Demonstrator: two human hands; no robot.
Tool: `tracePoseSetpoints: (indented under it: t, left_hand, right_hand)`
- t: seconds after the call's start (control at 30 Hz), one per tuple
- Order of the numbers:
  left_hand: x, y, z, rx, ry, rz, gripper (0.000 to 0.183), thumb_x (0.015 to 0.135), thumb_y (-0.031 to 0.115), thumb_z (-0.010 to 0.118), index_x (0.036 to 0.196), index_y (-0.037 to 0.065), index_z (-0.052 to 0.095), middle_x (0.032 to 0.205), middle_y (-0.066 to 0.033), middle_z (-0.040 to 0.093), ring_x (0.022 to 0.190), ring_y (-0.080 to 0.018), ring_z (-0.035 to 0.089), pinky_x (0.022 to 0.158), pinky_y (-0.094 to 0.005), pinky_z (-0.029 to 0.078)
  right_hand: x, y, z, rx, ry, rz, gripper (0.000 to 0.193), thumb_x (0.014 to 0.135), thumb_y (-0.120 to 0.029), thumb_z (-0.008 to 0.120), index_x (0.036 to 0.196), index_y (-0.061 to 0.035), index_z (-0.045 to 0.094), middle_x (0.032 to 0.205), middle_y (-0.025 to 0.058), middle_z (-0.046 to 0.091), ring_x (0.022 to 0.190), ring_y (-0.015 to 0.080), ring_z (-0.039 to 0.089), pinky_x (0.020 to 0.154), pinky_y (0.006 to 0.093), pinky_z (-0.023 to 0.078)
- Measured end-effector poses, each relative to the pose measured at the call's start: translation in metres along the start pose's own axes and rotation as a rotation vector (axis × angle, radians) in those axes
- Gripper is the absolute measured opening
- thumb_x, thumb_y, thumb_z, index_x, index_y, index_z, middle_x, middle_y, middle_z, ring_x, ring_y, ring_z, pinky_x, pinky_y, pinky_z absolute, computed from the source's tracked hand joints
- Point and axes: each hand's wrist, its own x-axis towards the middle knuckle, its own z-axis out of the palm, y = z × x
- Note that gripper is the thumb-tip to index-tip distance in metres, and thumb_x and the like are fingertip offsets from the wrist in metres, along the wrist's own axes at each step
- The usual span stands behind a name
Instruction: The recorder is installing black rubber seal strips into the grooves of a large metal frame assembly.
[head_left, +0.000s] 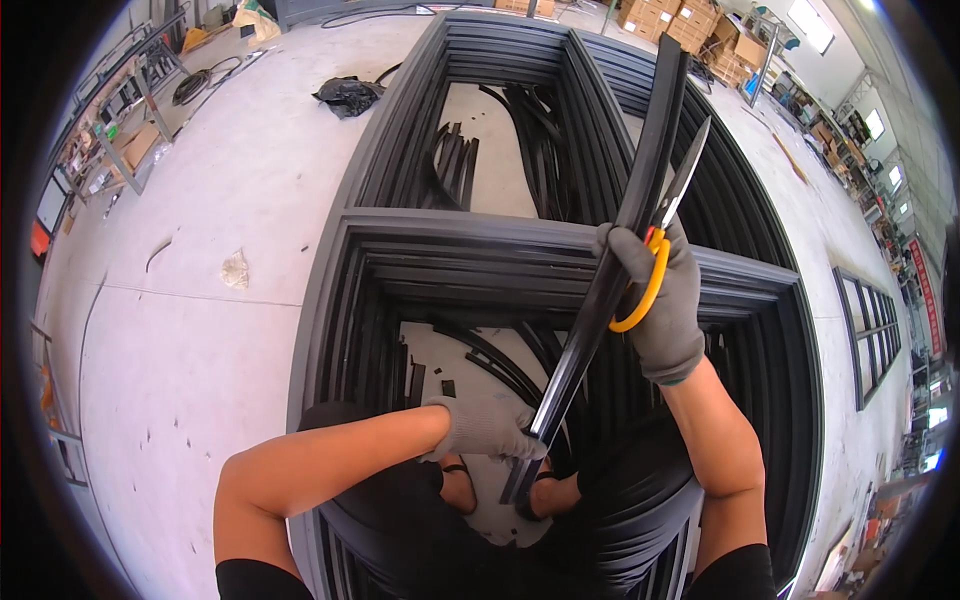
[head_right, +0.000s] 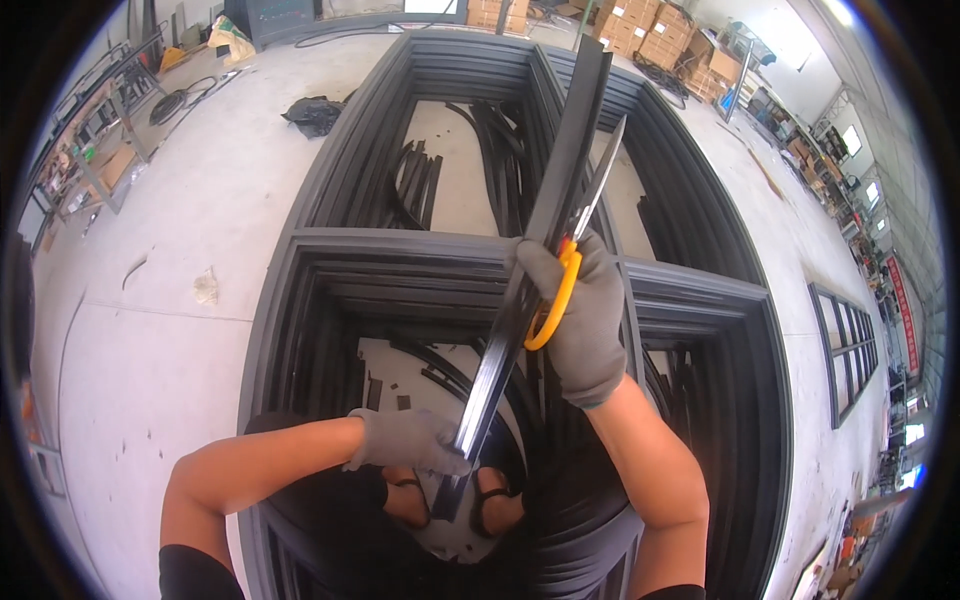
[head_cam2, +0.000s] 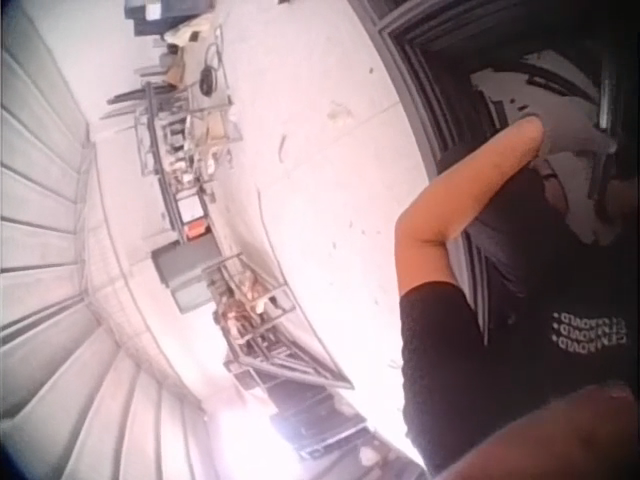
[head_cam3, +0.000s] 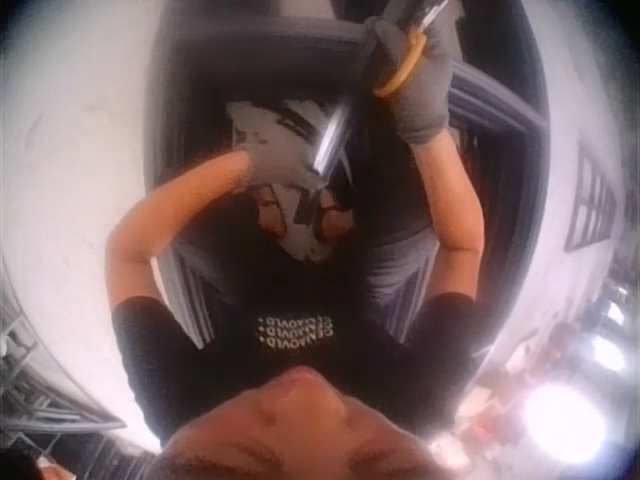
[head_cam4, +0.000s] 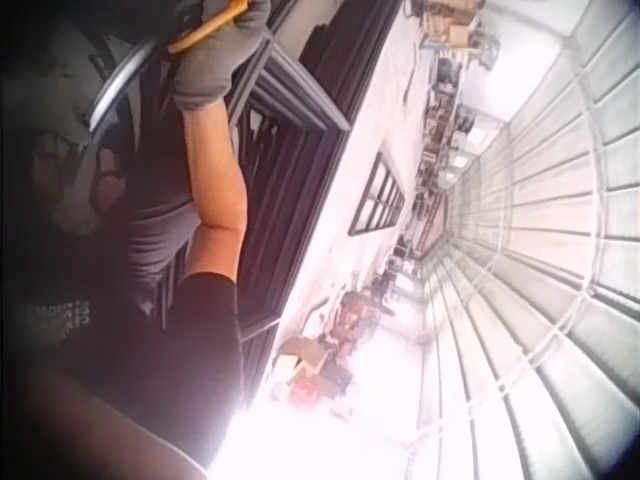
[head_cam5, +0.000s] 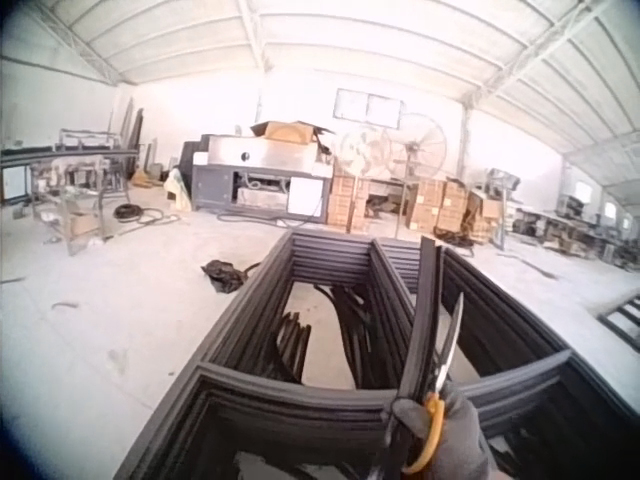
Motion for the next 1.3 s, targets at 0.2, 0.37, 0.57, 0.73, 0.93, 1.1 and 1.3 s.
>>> tracePoseSetpoints:
  t: [0.2,0.37,0.57,0.73,0.93,1.1,1.3]
  left_hand:
    - [0.006,-0.004,0.010,-0.101,-0.139,-0.023,0.046,0.088,0.043,0.069,0.110,0.003,0.069,0.092,-0.0067,0.067,0.085,-0.0157,0.062,0.076,-0.0284,0.049]
    - [-0.010,0.015,0.008,-0.015,-0.146,-0.047,0.049,0.086,0.048,0.069,0.105,0.003,0.069,0.085,-0.0038,0.064,0.080,-0.0139,0.059,0.070,-0.0274,0.046]
    - [-0.048,0.010,-0.023,-0.708,0.288,0.482,0.027,0.096,0.028,0.062,0.109,0.004,0.064,0.104,-0.0138,0.071,0.087,-0.0197,0.068,0.071,-0.0278,0.051]
    - [-0.058,-0.011,-0.045,-0.927,0.688,0.696,0.031,0.097,0.030,0.060,0.116,0.005,0.058,0.108,-0.0156,0.070,0.097,-0.0261,0.069,0.073,-0.0321,0.055]
    - [-0.071,-0.015,-0.052,-1.009,0.955,0.759,0.026,0.101,0.027,0.054,0.116,0.007,0.058,0.110,-0.0134,0.069,0.098,-0.0225,0.068,0.078,-0.0304,0.053]
    - [-0.073,-0.020,-0.055,-1.030,0.967,0.753,0.026,0.101,0.029,0.054,0.113,0.007,0.058,0.108,-0.0128,0.069,0.102,-0.0234,0.067,0.085,-0.0355,0.054]
    - [-0.079,-0.016,-0.056,-1.029,0.942,0.755,0.026,0.101,0.028,0.053,0.113,0.006,0.057,0.106,-0.0141,0.069,0.097,-0.0238,0.069,0.084,-0.0375,0.057]
  right_hand:
    - [0.002,-0.008,-0.020,-0.021,0.061,-0.021,0.019,0.092,-0.008,0.065,0.107,-0.0011,0.057,0.090,0.0070,0.067,0.077,0.0100,0.065,0.069,0.0218,0.052]
    - [0.015,0.012,-0.028,-0.064,-0.012,-0.056,0.024,0.094,-0.012,0.065,0.115,-0.0036,0.057,0.097,0.0072,0.067,0.088,0.0096,0.064,0.074,0.0210,0.051]
    - [0.010,0.000,-0.034,-0.013,0.104,0.018,0.027,0.096,-0.018,0.063,0.118,-0.0045,0.054,0.094,0.0082,0.068,0.076,0.0066,0.061,0.067,0.0199,0.049]
    - [-0.021,-0.011,-0.017,-0.197,-0.421,0.412,0.035,0.095,-0.025,0.064,0.119,-0.0022,0.055,0.083,0.0065,0.067,0.064,0.0049,0.058,0.056,0.0168,0.046]
    - [-0.029,0.001,-0.014,-0.428,-0.650,0.385,0.047,0.089,-0.033,0.072,0.118,0.0016,0.058,0.081,0.0048,0.062,0.070,0.0094,0.057,0.067,0.0230,0.047]
    - [-0.029,0.007,-0.019,-0.613,-0.695,0.473,0.056,0.082,-0.046,0.077,0.111,0.0000,0.064,0.081,0.0070,0.062,0.074,0.0141,0.058,0.070,0.0290,0.049]
    - [-0.030,0.004,-0.008,-0.553,-0.754,0.424,0.048,0.084,-0.029,0.080,0.112,0.0057,0.062,0.070,-0.0021,0.057,0.056,-0.0001,0.045,0.050,0.0144,0.033]
